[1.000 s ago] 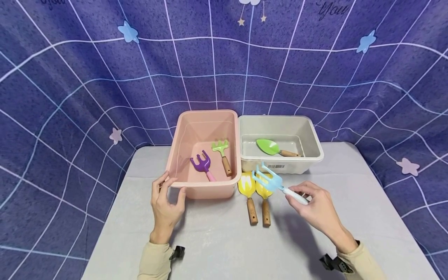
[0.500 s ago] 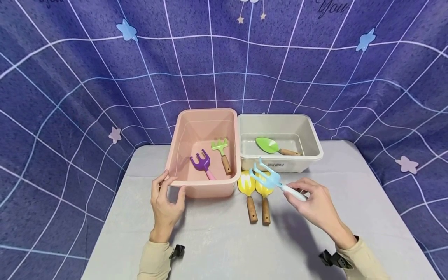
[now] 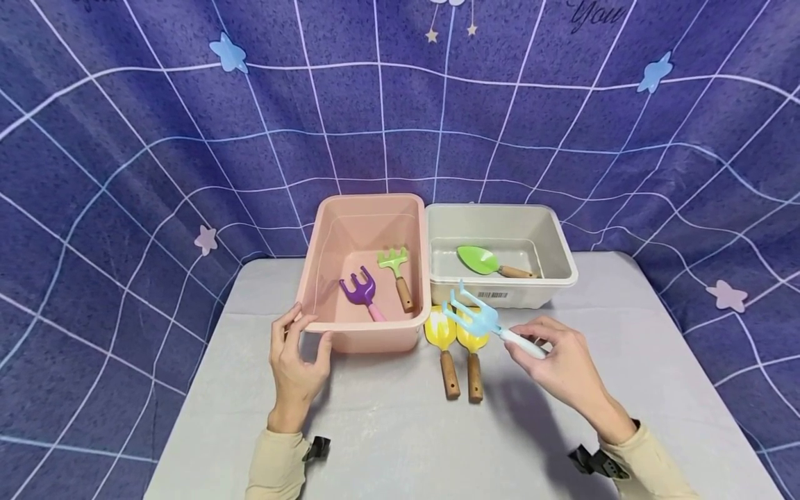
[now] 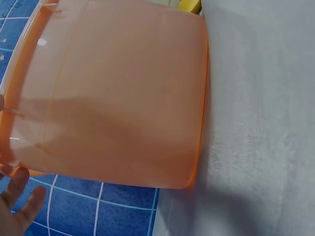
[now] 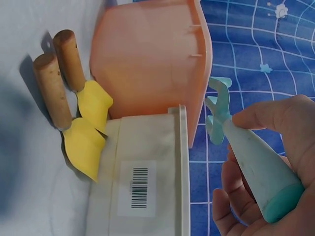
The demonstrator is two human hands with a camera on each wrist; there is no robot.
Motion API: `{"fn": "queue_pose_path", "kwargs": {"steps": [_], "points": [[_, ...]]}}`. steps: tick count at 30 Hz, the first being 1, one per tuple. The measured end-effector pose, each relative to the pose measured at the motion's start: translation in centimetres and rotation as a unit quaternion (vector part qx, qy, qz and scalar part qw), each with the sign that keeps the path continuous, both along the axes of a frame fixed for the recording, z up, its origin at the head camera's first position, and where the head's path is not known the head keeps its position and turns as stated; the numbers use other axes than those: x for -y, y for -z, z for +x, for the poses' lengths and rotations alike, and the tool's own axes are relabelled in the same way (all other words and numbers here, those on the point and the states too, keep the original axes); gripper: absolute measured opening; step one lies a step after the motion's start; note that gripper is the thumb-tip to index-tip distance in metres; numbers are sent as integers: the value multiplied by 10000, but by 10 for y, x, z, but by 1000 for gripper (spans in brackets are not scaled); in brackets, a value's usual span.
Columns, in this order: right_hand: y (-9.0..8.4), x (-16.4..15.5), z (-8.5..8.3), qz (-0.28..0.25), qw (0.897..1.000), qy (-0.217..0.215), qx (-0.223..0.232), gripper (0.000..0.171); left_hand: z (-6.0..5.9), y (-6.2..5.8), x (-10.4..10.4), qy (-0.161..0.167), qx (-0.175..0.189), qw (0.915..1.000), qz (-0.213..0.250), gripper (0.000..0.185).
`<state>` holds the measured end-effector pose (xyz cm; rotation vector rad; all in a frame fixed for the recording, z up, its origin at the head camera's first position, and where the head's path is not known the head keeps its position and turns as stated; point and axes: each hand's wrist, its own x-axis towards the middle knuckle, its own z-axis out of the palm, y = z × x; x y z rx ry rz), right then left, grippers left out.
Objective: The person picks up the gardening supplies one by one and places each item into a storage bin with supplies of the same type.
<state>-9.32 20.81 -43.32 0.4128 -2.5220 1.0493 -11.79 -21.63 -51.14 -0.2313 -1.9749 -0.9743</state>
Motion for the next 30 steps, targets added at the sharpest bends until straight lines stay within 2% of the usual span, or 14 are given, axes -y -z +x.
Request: {"fn": "queue_pose_path", "kwargs": {"steps": [30], "points": [[-18, 9, -7, 129, 9994, -269, -153, 22, 1, 2, 0, -7, 9, 10000, 14, 37]]}}
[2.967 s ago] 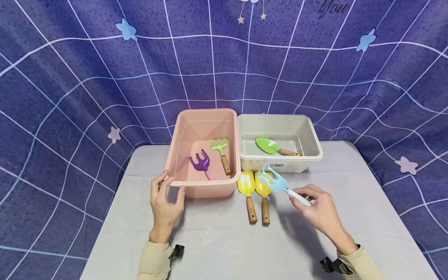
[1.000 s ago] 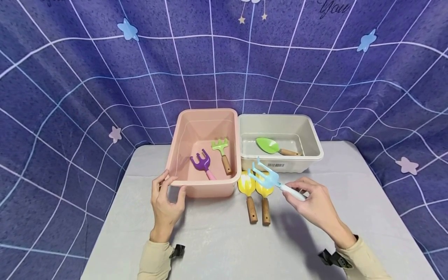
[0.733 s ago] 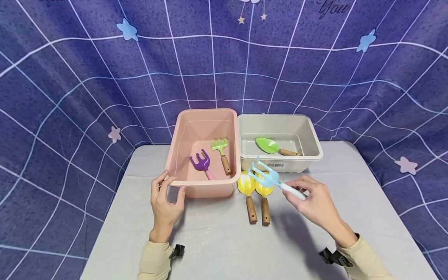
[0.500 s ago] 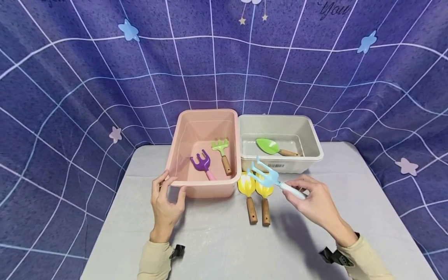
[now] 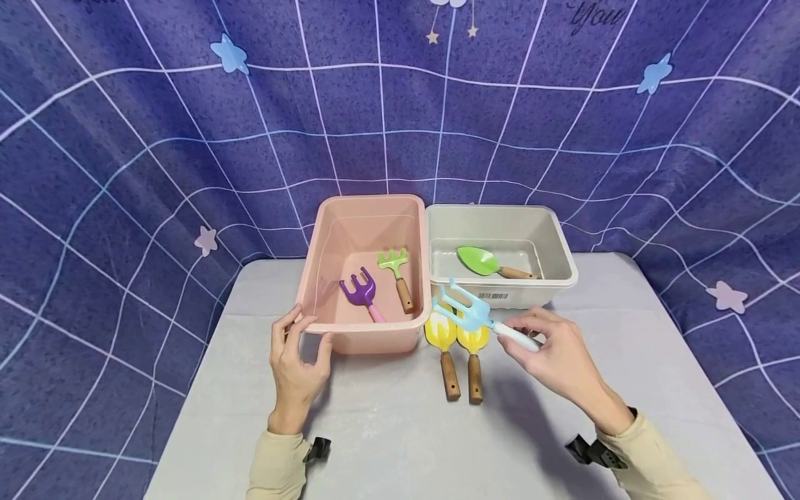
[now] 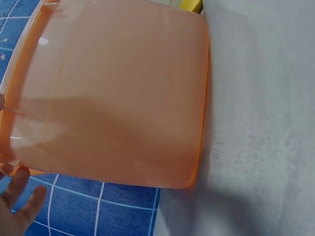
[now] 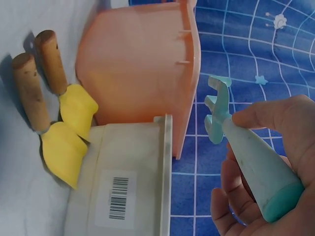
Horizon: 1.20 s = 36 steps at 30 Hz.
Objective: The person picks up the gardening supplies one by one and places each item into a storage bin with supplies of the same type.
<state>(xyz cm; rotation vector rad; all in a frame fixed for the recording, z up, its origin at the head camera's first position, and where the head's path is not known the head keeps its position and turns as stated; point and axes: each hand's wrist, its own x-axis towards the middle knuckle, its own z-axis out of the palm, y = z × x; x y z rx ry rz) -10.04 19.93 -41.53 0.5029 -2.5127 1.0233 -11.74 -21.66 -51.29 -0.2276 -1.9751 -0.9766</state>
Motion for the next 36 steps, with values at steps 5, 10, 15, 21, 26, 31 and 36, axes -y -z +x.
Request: {"fn": "queue_pose_path", "kwargs": {"steps": [5, 10, 15, 21, 26, 31, 36], "points": [[-5, 5, -1, 19, 9999, -82, 57, 22, -1, -1, 0, 2, -47, 10000, 1, 38], [-7, 10, -4, 28, 9998, -182, -2, 21, -1, -1, 0, 26, -44, 10000, -12, 38], [-8, 14, -6, -14, 9996, -259, -130, 20, -1, -1, 1, 37, -4, 10000, -36, 38], [-10, 19, -9, 30, 9993, -313, -186, 17, 0, -1, 1, 26, 35, 10000, -33, 38], [-12, 21, -11, -9, 9992, -373, -133, 16, 0, -2, 0, 47, 9, 10000, -36, 38], [-13, 23, -14, -9, 9990, -427, -151, 18, 0, -2, -1, 41, 32, 10000, -38, 37], [-15, 25, -16, -34, 9988, -477, -109, 19, 0, -2, -1, -9, 20, 10000, -17, 37]]}}
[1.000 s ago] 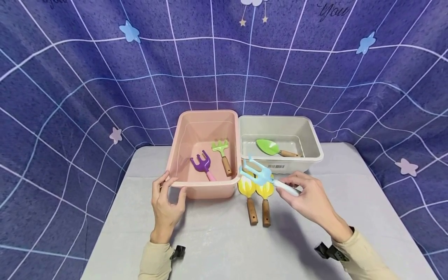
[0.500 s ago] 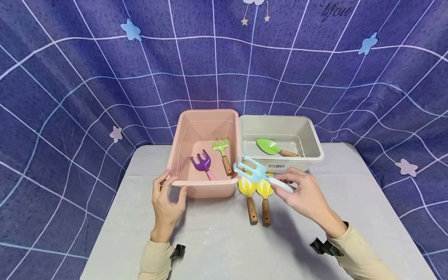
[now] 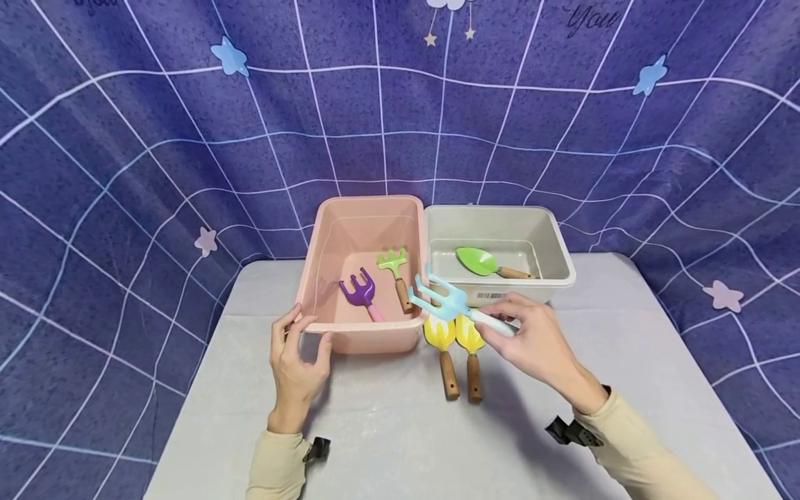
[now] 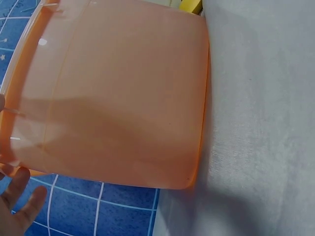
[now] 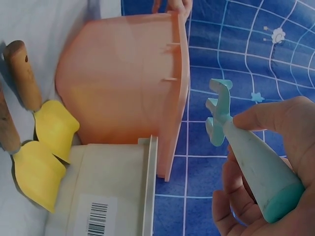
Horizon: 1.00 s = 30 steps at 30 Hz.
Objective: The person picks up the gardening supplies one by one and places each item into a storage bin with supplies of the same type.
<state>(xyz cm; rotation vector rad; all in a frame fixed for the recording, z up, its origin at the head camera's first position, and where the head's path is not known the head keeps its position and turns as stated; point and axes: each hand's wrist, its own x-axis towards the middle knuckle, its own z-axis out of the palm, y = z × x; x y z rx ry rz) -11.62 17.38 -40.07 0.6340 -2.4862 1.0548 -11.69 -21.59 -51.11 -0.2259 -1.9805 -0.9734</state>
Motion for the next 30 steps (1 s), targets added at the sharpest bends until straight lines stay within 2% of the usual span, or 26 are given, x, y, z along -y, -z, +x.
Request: {"fn": "queue_pose_path", "kwargs": {"steps": [22, 30], "points": [[-6, 21, -5, -126, 9992, 32, 380, 17, 2, 1, 0, -51, 68, 10000, -1, 37], [-9, 26, -9, -30, 9992, 120, 381, 17, 1, 0, 0, -47, 32, 10000, -24, 37]]}}
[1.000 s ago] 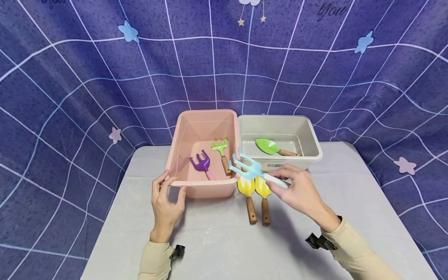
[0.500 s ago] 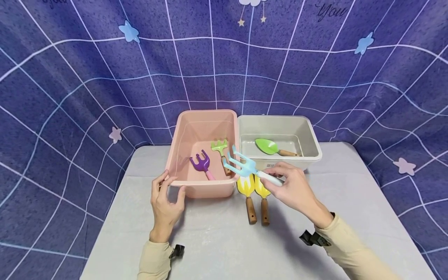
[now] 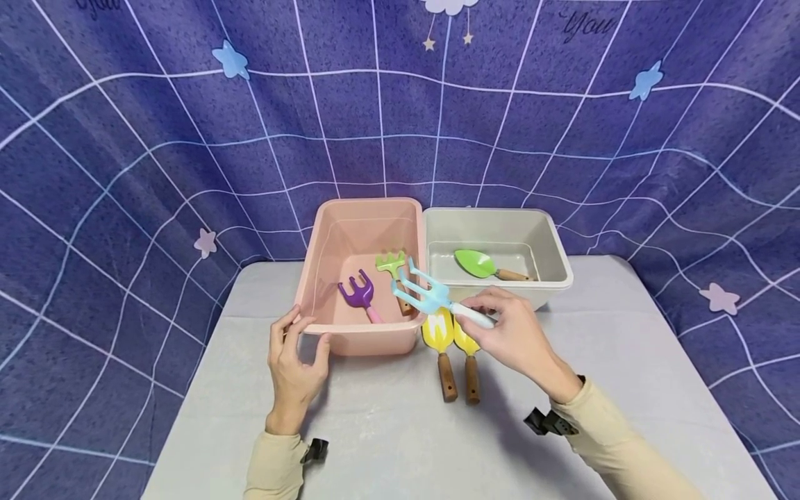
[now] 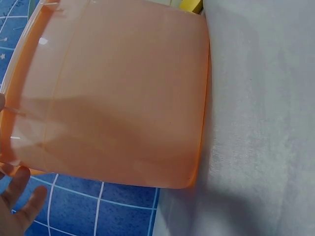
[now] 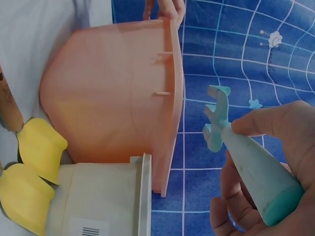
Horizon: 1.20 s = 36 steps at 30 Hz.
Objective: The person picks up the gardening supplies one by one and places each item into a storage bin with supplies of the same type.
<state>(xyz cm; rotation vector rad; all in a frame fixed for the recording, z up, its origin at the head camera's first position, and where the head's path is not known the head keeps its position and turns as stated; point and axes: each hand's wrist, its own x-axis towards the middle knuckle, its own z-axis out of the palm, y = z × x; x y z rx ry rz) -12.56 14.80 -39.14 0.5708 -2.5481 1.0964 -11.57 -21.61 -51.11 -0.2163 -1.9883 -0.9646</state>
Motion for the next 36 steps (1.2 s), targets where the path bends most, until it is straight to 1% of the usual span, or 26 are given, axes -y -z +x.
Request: {"fn": "queue_pose_path", "kwargs": {"steps": [7, 13, 20, 36], "points": [[2, 6, -4, -96, 9997, -94, 207, 16, 1, -1, 0, 4, 43, 10000, -22, 37], [3, 10, -6, -99, 9998, -84, 136, 15, 0, -1, 1, 11, 46, 10000, -48, 37], [2, 13, -6, -77, 9998, -84, 172, 15, 0, 0, 1, -6, 6, 10000, -46, 37], [5, 17, -8, 12, 9997, -193, 126, 15, 0, 0, 1, 20, -2, 10000, -17, 37]]}}
